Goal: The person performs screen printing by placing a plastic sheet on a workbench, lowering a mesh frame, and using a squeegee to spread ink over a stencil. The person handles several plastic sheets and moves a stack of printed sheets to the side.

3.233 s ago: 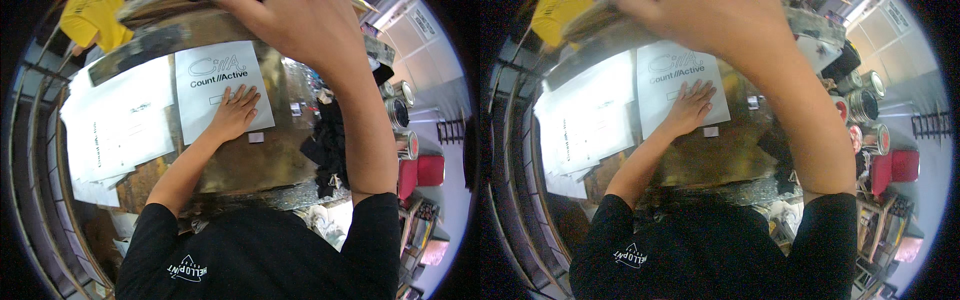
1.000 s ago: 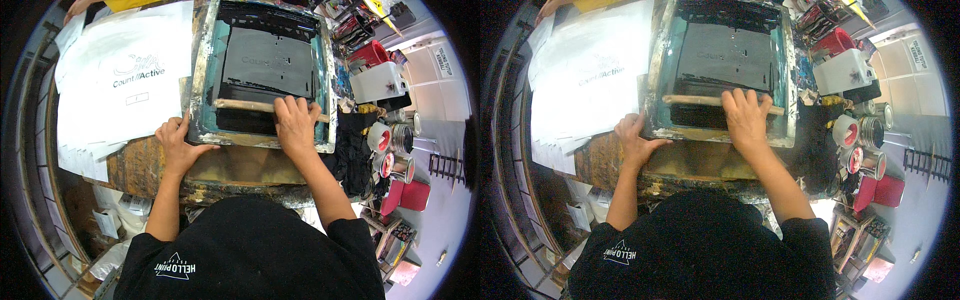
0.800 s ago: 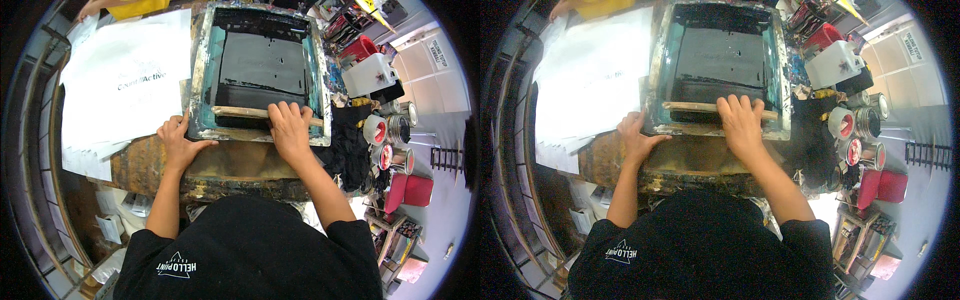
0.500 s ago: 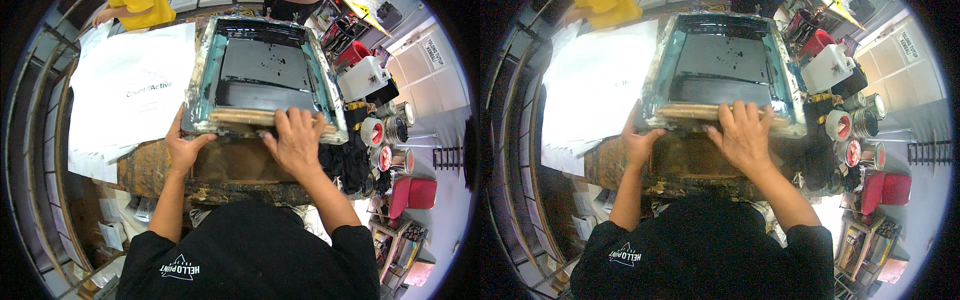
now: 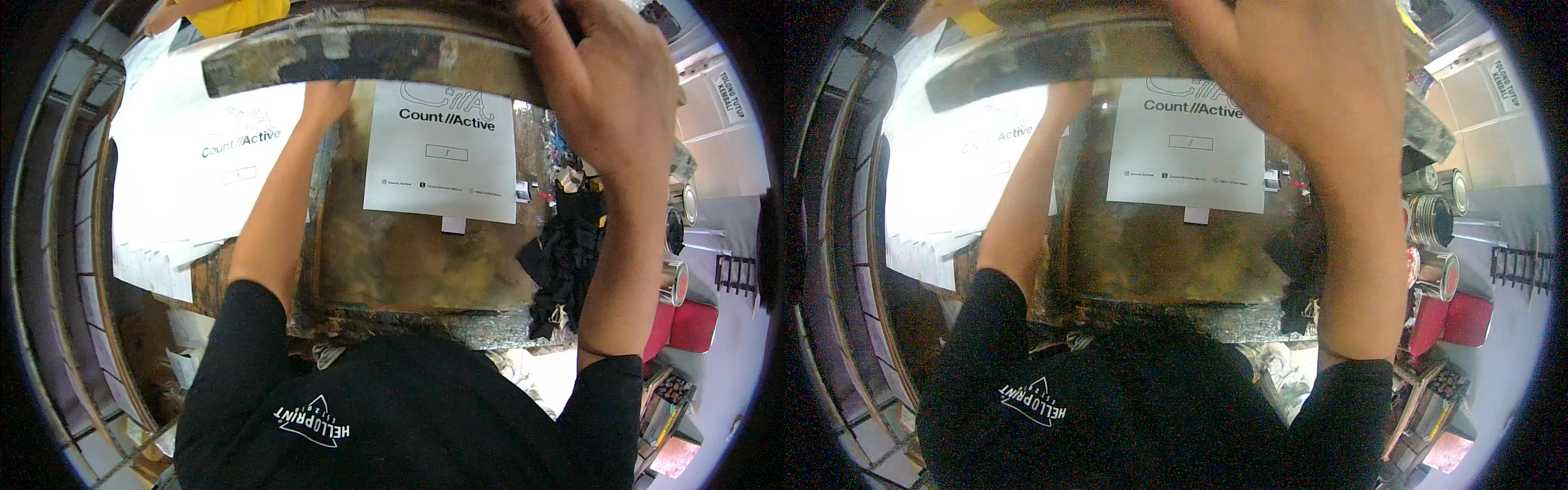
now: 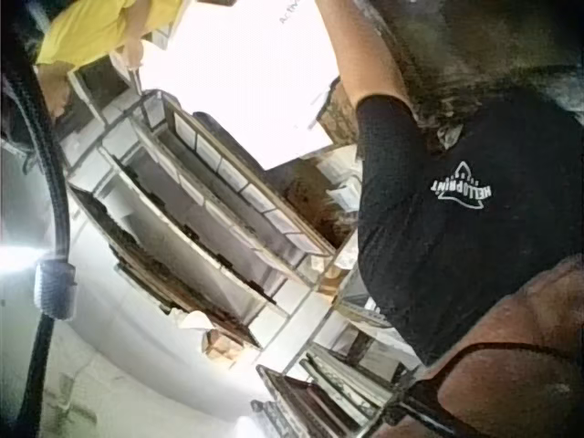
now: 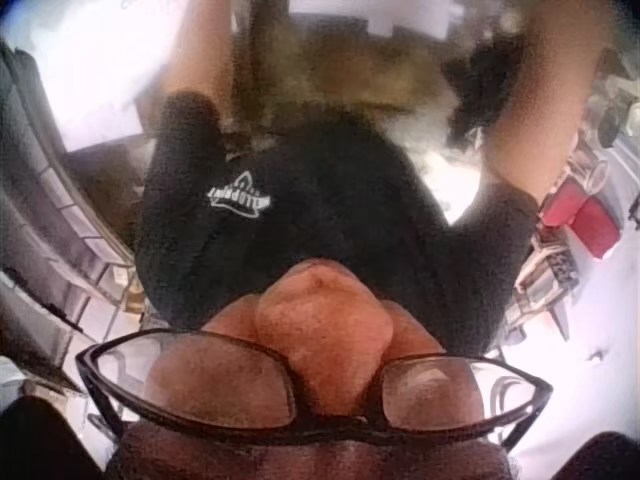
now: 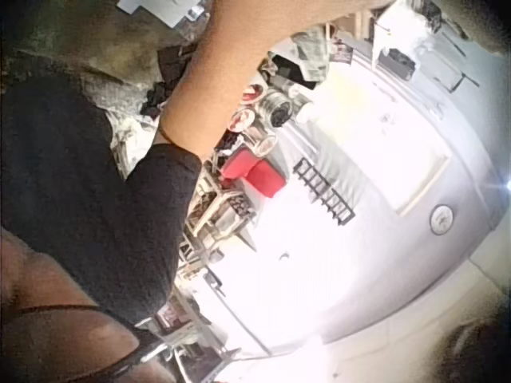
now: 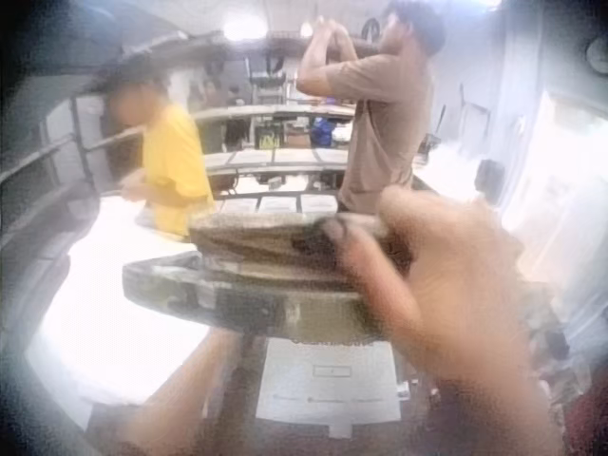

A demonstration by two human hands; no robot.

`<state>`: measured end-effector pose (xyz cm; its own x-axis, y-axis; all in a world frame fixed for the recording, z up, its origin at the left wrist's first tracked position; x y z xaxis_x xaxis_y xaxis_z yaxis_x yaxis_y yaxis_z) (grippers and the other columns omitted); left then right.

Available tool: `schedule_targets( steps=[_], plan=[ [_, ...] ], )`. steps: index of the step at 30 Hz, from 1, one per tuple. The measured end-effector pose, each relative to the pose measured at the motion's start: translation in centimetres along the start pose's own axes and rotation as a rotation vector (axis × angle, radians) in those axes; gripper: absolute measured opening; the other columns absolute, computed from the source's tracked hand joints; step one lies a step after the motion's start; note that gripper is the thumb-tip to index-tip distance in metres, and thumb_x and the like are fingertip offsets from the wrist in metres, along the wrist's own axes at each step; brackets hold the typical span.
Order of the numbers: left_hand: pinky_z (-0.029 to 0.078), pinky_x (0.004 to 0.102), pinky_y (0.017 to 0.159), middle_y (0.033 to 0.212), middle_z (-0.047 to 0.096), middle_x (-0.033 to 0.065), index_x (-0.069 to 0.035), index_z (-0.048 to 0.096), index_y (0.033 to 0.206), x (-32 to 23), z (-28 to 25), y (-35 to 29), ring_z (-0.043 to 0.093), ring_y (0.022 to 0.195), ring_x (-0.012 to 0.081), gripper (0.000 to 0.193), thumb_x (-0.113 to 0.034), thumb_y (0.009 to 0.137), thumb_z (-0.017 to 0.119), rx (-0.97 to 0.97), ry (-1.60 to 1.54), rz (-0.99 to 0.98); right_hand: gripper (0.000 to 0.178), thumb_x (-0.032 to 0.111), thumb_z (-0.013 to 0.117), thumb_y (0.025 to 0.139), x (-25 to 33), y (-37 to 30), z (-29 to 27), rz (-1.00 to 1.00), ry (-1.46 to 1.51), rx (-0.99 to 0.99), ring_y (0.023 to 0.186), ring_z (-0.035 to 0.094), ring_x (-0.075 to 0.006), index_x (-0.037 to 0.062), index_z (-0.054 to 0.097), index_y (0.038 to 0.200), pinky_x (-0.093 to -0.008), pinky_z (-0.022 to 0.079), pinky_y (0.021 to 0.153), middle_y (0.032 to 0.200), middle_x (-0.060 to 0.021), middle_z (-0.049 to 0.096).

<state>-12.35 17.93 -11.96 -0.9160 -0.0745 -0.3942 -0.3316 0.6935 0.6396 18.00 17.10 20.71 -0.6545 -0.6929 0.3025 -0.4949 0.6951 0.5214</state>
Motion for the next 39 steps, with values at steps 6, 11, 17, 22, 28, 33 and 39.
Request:
schedule_targets(
  steps=[6, 11, 17, 22, 28, 33, 39],
  plan=[
    [0.049, 0.0526, 0.11, 0.133, 0.071, 0.0225, -0.012, 0.071, 0.136, 1.4, 8.3, 3.2, 0.065, 0.121, 0.0462, 0.049, -0.047, 0.103, 0.06, 0.184, 0.204, 0.016, 0.056, 0.047, 0.069, 0.1, 0.1, 0.6, 1.0, -0.427, 0.019, -0.309, 0.054, 0.056, -0.02, -0.0017, 0.065, 0.073, -0.0361, 0.041, 0.051, 0.06, -0.0119, 0.059],
    [0.052, 0.0528, 0.104, 0.12, 0.075, 0.0225, -0.01, 0.077, 0.124, 0.2, 8.3, 1.6, 0.069, 0.113, 0.0444, 0.048, -0.049, 0.105, 0.057, -0.145, 0.228, 0.162, 0.054, 0.045, 0.069, 0.101, 0.5, 0.1, 0.9, -0.114, 0.085, -0.175, 0.053, 0.058, -0.0186, -0.0016, 0.067, 0.074, -0.0348, 0.041, 0.051, 0.058, -0.0114, 0.061],
    [0.058, 0.0458, 0.082, 0.099, 0.077, 0.0245, -0.002, 0.079, 0.11, -1.3, -1.5, 0.0, 0.075, 0.09, 0.0418, 0.033, -0.032, 0.104, 0.066, 0.003, -0.074, -0.213, 0.049, 0.042, 0.069, 0.101, -1.2, 0.5, 0.7, -0.265, -0.062, -0.187, 0.052, 0.058, -0.018, 0.0006, 0.068, 0.075, -0.0339, 0.044, 0.051, 0.061, -0.0118, 0.065],
    [0.045, 0.0292, 0.06, 0.074, 0.067, 0.0033, 0.007, 0.076, 0.104, 2.9, -15.8, -11.6, 0.053, 0.065, 0.0095, 0.032, -0.023, 0.107, 0.067, -0.337, -0.274, -0.652, 0.045, 0.051, 0.065, 0.101, -2.8, -0.1, 1.3, -0.409, -0.121, -0.157, 0.086, 0.068, -0.0442, 0.0072, 0.074, 0.11, -0.049, 0.052, 0.076, 0.09, -0.0214, 0.071],
    [0.053, 0.0389, 0.067, 0.072, 0.072, 0.0118, 0.004, 0.078, 0.104, 13.8, -30.8, -19.8, 0.067, 0.067, 0.023, 0.033, -0.028, 0.104, 0.067, -0.552, 0.264, -0.615, 0.051, 0.054, 0.06, 0.104, -3.7, 0.0, 1.7, -0.315, -0.175, -0.076, 0.086, 0.068, -0.045, 0.0052, 0.072, 0.111, -0.0493, 0.051, 0.078, 0.091, -0.0236, 0.071],
    [0.055, 0.0468, 0.076, 0.088, 0.074, 0.0188, 0.001, 0.076, 0.113, 12.5, -36.4, -16.6, 0.069, 0.081, 0.0383, 0.033, -0.029, 0.102, 0.069, -0.501, 1.09, -0.791, 0.051, 0.053, 0.06, 0.105, -3.6, -0.3, 1.6, -0.354, -0.175, -0.106, 0.085, 0.066, -0.0441, 0.003, 0.069, 0.106, -0.0483, 0.049, 0.076, 0.087, -0.0238, 0.068],
    [-0.005, 0.0653, 0.131, 0.176, 0.029, 0.0106, -0.017, 0.032, 0.169, -2.3, -16.8, -16.9, 0.02, 0.165, 0.0307, 0.066, -0.053, 0.114, 0.034, 0.545, 0.537, 0.118, 0.051, 0.052, 0.064, 0.101, -3.2, -0.1, 1.5, -0.399, -0.127, -0.143, 0.085, 0.067, -0.0459, 0.0019, 0.07, 0.1, -0.0511, 0.05, 0.076, 0.087, -0.0237, 0.069]
  ],
)
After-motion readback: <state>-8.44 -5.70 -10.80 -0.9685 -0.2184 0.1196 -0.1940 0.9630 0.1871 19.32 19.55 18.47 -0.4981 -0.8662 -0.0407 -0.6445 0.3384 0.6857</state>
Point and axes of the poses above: each hand's wrist, its own y-axis towards the middle knuckle, its own z-axis out of the palm, x = y × z, the point moved 3 cm from there along y, towards the middle knuckle
